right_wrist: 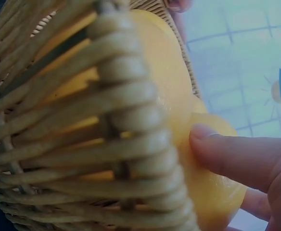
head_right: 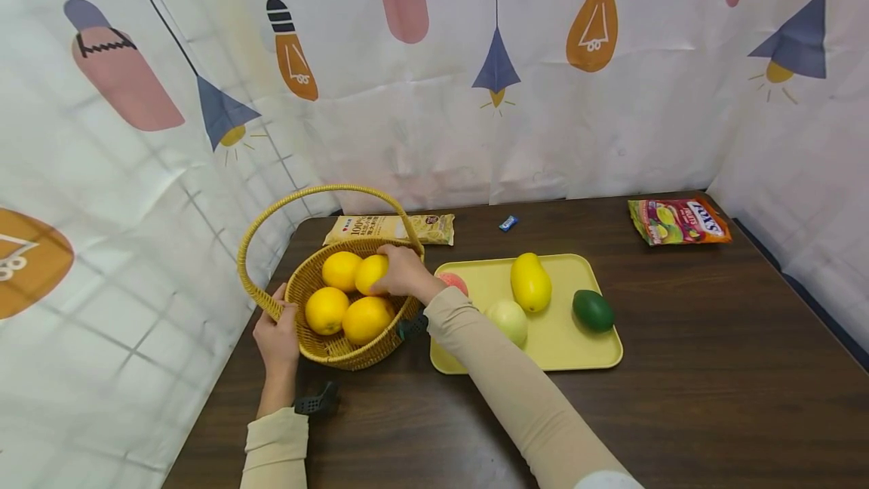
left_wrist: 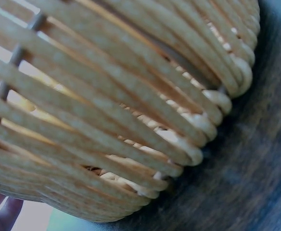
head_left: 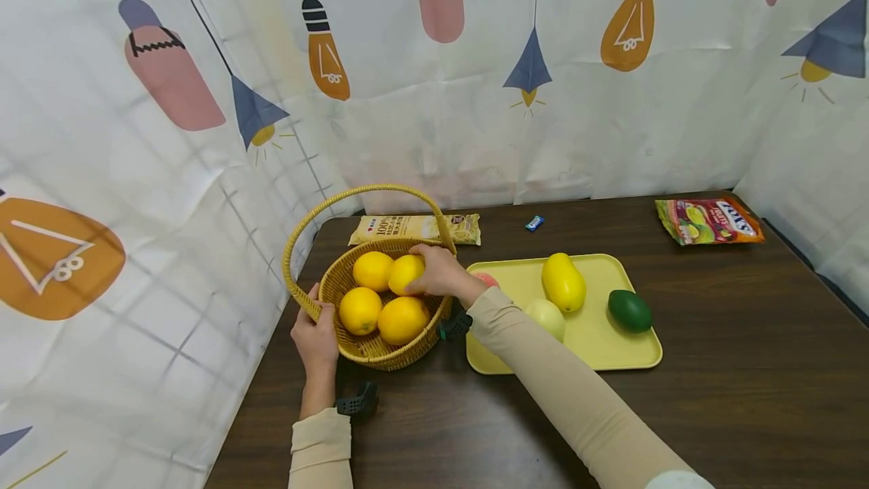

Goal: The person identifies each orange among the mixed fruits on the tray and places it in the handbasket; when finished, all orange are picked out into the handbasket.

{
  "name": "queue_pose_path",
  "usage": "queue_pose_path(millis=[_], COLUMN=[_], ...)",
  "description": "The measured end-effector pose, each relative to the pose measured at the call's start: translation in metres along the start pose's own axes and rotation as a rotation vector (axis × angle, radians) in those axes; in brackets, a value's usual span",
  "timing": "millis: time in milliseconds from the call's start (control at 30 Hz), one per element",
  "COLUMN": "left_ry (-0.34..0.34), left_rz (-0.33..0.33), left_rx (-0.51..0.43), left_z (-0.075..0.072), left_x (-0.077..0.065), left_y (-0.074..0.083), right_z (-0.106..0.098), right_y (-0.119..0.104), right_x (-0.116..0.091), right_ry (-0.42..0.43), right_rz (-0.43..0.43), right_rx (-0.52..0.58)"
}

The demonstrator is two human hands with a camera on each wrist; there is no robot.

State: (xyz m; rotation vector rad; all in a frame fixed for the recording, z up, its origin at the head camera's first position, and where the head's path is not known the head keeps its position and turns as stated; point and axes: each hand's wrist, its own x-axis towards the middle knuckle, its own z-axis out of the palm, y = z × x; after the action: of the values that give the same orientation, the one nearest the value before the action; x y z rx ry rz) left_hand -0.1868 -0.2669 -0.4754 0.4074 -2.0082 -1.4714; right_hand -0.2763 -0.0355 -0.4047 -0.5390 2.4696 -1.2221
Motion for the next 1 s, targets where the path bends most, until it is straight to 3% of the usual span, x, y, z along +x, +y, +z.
queue_pose_path(millis=[233, 600, 1000], left_ry=[0.001, -0.002, 0.003], left_rz=[-0.003, -0.01, -0.001], left_rx=[0.004, 0.01, 0.018], left_z=[0.0, 0.0, 0.0], left_x=[-0.001, 0.0, -0.001], left_y=[-0.001, 0.001, 0.001], right_z=[0.002, 0.004, 0.005], right_y=[-0.001, 0.001, 0.01], right_x=[0.001, -0.002, -0.011], right_ry=[0.028, 0.089, 0.154], right_rz=[-0.045, -0.046, -0.123], right_rx=[-0.231, -0.121, -0.041])
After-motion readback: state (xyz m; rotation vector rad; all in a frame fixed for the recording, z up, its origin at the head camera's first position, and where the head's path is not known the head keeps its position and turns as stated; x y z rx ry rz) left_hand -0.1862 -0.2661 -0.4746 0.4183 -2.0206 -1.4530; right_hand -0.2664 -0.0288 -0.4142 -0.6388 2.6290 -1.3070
